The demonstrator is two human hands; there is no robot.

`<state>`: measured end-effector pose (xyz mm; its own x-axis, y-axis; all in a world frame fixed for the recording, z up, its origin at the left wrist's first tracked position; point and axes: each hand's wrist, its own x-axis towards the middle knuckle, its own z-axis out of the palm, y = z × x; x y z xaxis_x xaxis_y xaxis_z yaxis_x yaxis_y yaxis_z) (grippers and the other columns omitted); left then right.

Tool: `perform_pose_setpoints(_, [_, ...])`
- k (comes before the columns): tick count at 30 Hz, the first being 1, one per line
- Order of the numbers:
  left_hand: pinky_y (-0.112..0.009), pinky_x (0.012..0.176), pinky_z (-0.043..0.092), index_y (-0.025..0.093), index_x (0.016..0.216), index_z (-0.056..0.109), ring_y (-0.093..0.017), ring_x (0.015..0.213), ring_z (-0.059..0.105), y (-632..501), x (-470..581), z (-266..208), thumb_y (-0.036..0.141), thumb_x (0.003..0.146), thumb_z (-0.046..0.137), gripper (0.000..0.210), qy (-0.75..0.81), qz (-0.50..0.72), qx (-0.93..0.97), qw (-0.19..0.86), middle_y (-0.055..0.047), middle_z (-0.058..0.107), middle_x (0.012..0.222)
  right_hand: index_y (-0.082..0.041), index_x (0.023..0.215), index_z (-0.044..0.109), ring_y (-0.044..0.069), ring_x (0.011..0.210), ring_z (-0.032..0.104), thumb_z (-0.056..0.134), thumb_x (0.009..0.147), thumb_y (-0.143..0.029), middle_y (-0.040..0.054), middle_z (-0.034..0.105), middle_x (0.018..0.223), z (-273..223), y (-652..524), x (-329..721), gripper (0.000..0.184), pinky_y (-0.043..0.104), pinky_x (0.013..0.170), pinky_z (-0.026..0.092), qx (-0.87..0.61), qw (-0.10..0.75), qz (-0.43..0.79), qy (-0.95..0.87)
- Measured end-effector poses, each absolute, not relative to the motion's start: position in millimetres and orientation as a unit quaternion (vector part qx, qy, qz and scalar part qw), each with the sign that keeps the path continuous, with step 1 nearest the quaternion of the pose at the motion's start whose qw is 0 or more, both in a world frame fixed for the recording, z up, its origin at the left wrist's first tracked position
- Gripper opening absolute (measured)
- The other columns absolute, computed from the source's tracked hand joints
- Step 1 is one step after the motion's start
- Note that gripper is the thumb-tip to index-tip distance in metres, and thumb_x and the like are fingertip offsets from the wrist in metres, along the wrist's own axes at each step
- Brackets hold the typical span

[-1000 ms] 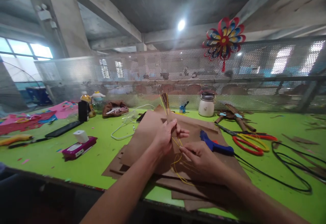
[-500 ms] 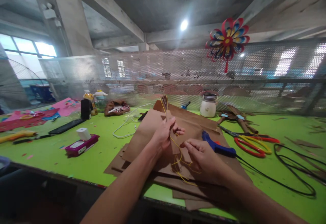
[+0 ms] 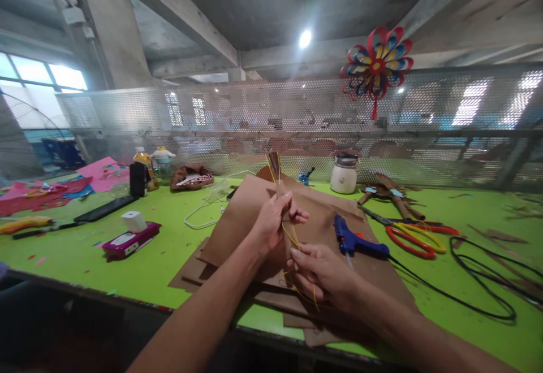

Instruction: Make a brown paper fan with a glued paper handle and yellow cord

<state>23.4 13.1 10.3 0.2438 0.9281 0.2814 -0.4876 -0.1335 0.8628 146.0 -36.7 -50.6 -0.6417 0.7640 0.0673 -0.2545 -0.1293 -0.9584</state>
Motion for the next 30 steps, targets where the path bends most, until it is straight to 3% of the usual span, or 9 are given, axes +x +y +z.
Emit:
perform_pose_setpoints(6, [-0.020,0.051,0.051,0.017,0.080,0.045,-0.015,0.059,0.063,16.6,17.9,15.8,0.031,0.085,0.053,0.017,0.201,0.583,0.477,0.627,0.006,0.044,0.050,-0.014,0.076,0.055,0.003,0.024,0.024,0.058,0.078,-0.053,-0.0095,0.041,0.030,-43.2,-42.7,142.8,0.040,0.019,0.034,0.012,-0.254,0.358,0.702,-0.561])
perform_pose_setpoints(13, [-0.035,0.070,0.055,0.015,0.094,0.049,-0.020,0.072,0.067,11.3,21.4,15.0,0.028,0.091,0.042,0.016,0.190,0.582,0.464,0.640,-0.002,0.059,0.065,-0.014,0.077,0.054,0.003,0.025,0.025,0.055,0.078,-0.055,-0.0100,0.040,0.031,-47.2,-40.5,140.6,0.041,0.018,0.034,0.015,-0.285,0.391,0.676,-0.556])
perform_pose_setpoints(18, [-0.030,0.059,0.055,0.015,0.097,0.047,-0.019,0.065,0.067,12.4,23.7,12.6,0.027,0.091,0.040,0.015,0.220,0.585,0.466,0.626,0.000,0.056,0.062,-0.017,0.075,0.051,0.005,0.026,0.026,0.049,0.078,-0.062,-0.0108,0.035,0.033,-47.4,-38.9,140.5,0.045,0.018,0.031,0.014,-0.350,0.394,0.579,-0.622])
perform_pose_setpoints(20, [-0.026,0.054,0.053,0.016,0.097,0.047,-0.018,0.062,0.066,15.7,20.7,12.7,0.027,0.091,0.040,0.014,0.235,0.605,0.459,0.607,0.001,0.054,0.060,-0.018,0.071,0.050,0.006,0.029,0.032,0.045,0.081,-0.060,-0.0081,0.040,0.039,-46.0,-37.8,143.5,0.044,0.019,0.032,0.021,-0.371,0.402,0.511,-0.663])
perform_pose_setpoints(24, [-0.022,0.049,0.049,0.017,0.096,0.047,-0.016,0.058,0.065,22.6,10.6,14.4,0.029,0.090,0.043,0.014,0.258,0.640,0.444,0.572,0.003,0.052,0.057,-0.017,0.066,0.058,0.014,0.058,0.052,0.040,0.089,-0.044,0.0023,0.057,0.062,-36.2,-35.1,157.7,0.040,0.026,0.055,0.041,-0.375,0.443,0.283,-0.763])
perform_pose_setpoints(27, [-0.021,0.047,0.047,0.017,0.096,0.047,-0.015,0.056,0.063,23.4,7.0,13.9,0.031,0.090,0.042,0.016,0.285,0.632,0.427,0.580,0.003,0.052,0.057,-0.017,0.068,0.062,0.020,0.078,0.056,0.040,0.091,-0.034,0.0085,0.062,0.081,-23.3,-37.3,167.9,0.036,0.032,0.073,0.045,-0.349,0.462,0.138,-0.804])
perform_pose_setpoints(30, [-0.020,0.042,0.042,0.017,0.097,0.050,-0.012,0.045,0.056,20.6,10.2,9.8,0.036,0.088,0.044,0.022,0.323,0.597,0.433,0.593,0.003,0.053,0.056,-0.021,0.079,0.067,0.024,0.103,0.051,0.046,0.089,-0.031,0.0101,0.060,0.105,-12.0,-44.5,171.6,0.025,0.040,0.092,0.039,-0.276,0.460,0.093,-0.838])
